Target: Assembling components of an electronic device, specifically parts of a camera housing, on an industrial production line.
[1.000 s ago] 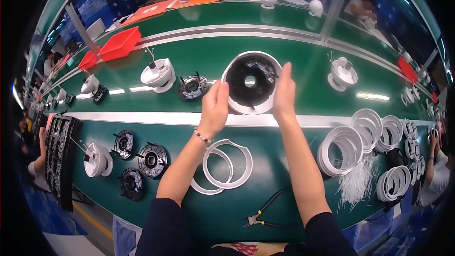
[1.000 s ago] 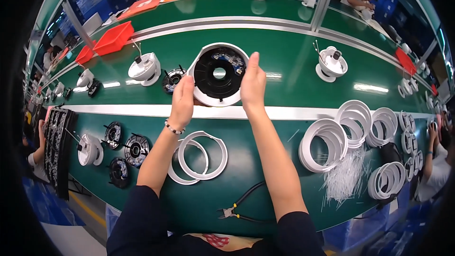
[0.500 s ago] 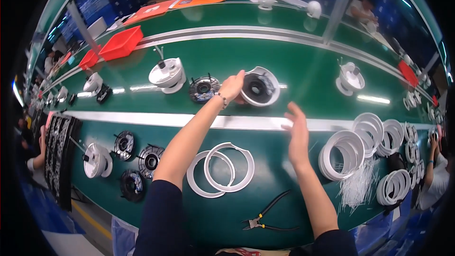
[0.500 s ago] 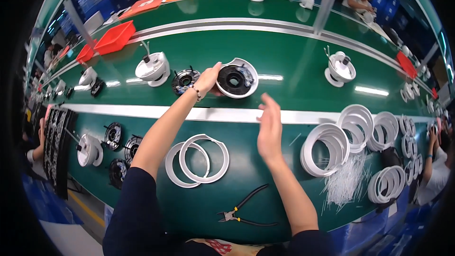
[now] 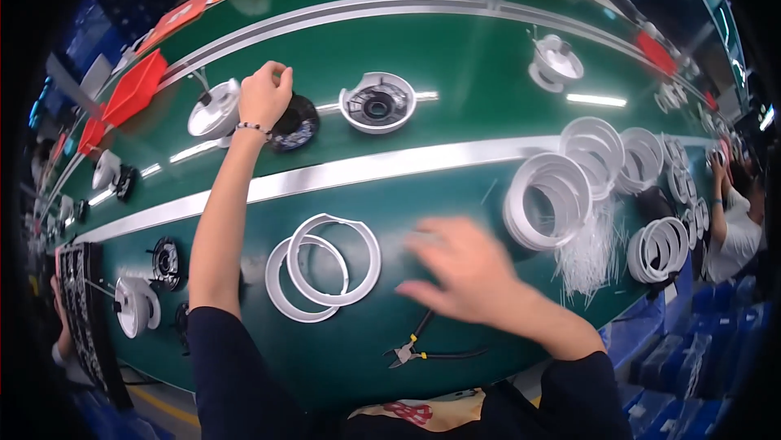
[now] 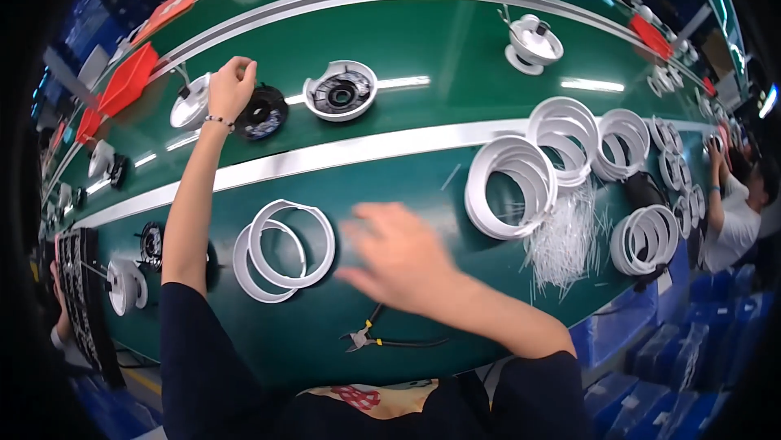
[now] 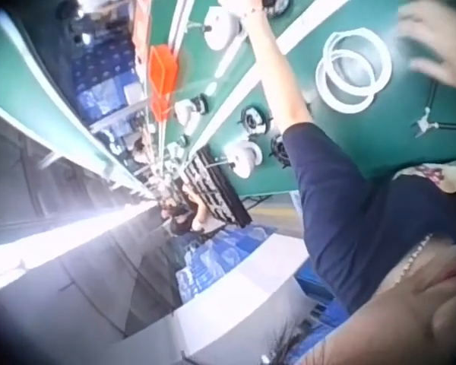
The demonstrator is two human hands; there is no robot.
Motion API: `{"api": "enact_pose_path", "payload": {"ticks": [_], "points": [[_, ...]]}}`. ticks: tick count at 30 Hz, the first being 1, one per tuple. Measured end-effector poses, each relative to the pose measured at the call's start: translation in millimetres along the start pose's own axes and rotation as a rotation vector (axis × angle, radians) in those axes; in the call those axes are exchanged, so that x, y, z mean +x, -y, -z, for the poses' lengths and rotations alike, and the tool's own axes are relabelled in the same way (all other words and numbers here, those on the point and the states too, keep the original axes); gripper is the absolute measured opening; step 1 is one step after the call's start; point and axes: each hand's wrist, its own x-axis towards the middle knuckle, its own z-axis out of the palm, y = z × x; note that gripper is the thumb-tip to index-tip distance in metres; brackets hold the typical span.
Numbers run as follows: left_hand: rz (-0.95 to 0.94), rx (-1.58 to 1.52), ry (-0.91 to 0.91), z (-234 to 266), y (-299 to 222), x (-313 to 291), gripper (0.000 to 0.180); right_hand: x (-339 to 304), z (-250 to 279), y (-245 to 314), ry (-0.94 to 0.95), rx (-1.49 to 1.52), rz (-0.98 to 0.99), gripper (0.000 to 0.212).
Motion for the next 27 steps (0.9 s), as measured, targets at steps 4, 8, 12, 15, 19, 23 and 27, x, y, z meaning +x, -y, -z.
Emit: {"api": "enact_pose_path", "payload": {"ticks": [4,8,12,15,19,23,27], "points": [[-0.042,0.309,0.095,-16,58,-22,0.037,48,-69,33,0.339,-0.005,0.065,0.101],[0.137,0.312,0.214,-18,50,-48,0.056,62,-88,34,0.539,0.065,-0.137,0.119],[0.255,0.161,0.191,-19,51,-46,0.061,57,-89,42,0.525,0.082,-0.147,0.12],[0.505,-0.255,0.243,-20,42,-39,0.049,57,-99,45,0.505,0.082,-0.153,0.119],[0.523,-0.519,0.202,-21,55,-39,0.038,67,-85,22,0.406,0.148,0.058,0.114],[0.55,-0.685,0.226,-6,42,-49,0.028,67,-44,-3,0.683,-0.093,0.102,0.114],[0.467,-0.845,0.176,-21,44,-63,0.028,68,-28,-10,0.813,-0.127,0.098,0.121]]}}
